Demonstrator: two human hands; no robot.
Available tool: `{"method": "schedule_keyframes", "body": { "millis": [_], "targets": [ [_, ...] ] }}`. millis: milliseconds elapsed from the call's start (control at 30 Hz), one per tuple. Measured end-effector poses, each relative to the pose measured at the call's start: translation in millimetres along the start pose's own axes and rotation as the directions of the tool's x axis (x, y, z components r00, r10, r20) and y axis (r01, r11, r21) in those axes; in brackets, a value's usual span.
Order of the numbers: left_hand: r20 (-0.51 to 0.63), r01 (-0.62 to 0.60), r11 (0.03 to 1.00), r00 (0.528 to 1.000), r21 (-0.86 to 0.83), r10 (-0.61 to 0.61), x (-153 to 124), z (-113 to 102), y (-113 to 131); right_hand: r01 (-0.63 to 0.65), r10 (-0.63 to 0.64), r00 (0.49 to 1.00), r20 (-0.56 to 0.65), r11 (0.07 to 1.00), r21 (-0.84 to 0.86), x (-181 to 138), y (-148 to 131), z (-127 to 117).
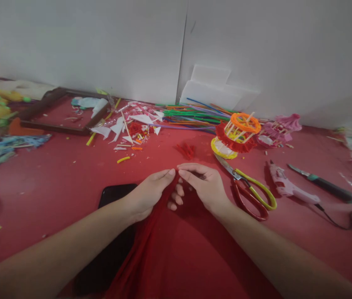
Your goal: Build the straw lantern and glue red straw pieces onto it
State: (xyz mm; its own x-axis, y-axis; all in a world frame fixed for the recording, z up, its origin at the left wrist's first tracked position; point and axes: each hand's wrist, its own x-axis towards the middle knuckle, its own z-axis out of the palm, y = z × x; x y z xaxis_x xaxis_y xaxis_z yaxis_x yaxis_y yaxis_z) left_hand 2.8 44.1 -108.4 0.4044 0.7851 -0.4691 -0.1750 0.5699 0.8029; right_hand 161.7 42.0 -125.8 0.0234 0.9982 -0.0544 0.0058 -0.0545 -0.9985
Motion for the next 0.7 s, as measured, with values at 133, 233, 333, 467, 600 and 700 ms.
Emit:
{"method": "schedule_keyframes", "body": {
  "millis": [133, 233, 333, 467, 600, 700],
  "targets": [
    [0.029, -0.025, 1.000, 0.999, 0.000, 0.025, 0.5, -0.9, -1.6, 0.044, -0.045, 0.999, -0.001, 0.998, -0.034, 0.3, -1.3, -0.6],
    [0.041, -0.026, 1.000, 0.999, -0.001, 0.026, 0.7, -0.7, -0.6, 0.066, -0.069, 0.997, -0.023, 0.994, -0.090, -0.3, -2.5, -1.4],
    [0.054, -0.026, 1.000, 0.998, 0.017, 0.025, -0.1, -0.7, 0.9, 0.097, -0.100, 0.995, -0.018, 0.987, -0.125, -1.3, -3.7, -2.0],
    [0.061, -0.007, 1.000, 0.998, 0.028, 0.005, -0.4, -2.6, 0.9, 0.101, -0.100, 0.995, 0.019, 0.989, -0.112, -3.2, -4.9, -0.8],
    [0.098, 0.030, 0.999, 0.995, -0.024, -0.028, 1.7, -4.8, -0.9, 0.096, -0.093, 0.994, 0.049, 0.992, -0.077, -2.8, -3.4, 0.5],
    [0.127, 0.065, 0.997, 0.990, -0.037, -0.060, 1.9, -5.4, -0.5, 0.026, -0.027, 0.991, 0.129, 1.000, 0.016, 1.9, -1.4, -2.9]
  ]
}}
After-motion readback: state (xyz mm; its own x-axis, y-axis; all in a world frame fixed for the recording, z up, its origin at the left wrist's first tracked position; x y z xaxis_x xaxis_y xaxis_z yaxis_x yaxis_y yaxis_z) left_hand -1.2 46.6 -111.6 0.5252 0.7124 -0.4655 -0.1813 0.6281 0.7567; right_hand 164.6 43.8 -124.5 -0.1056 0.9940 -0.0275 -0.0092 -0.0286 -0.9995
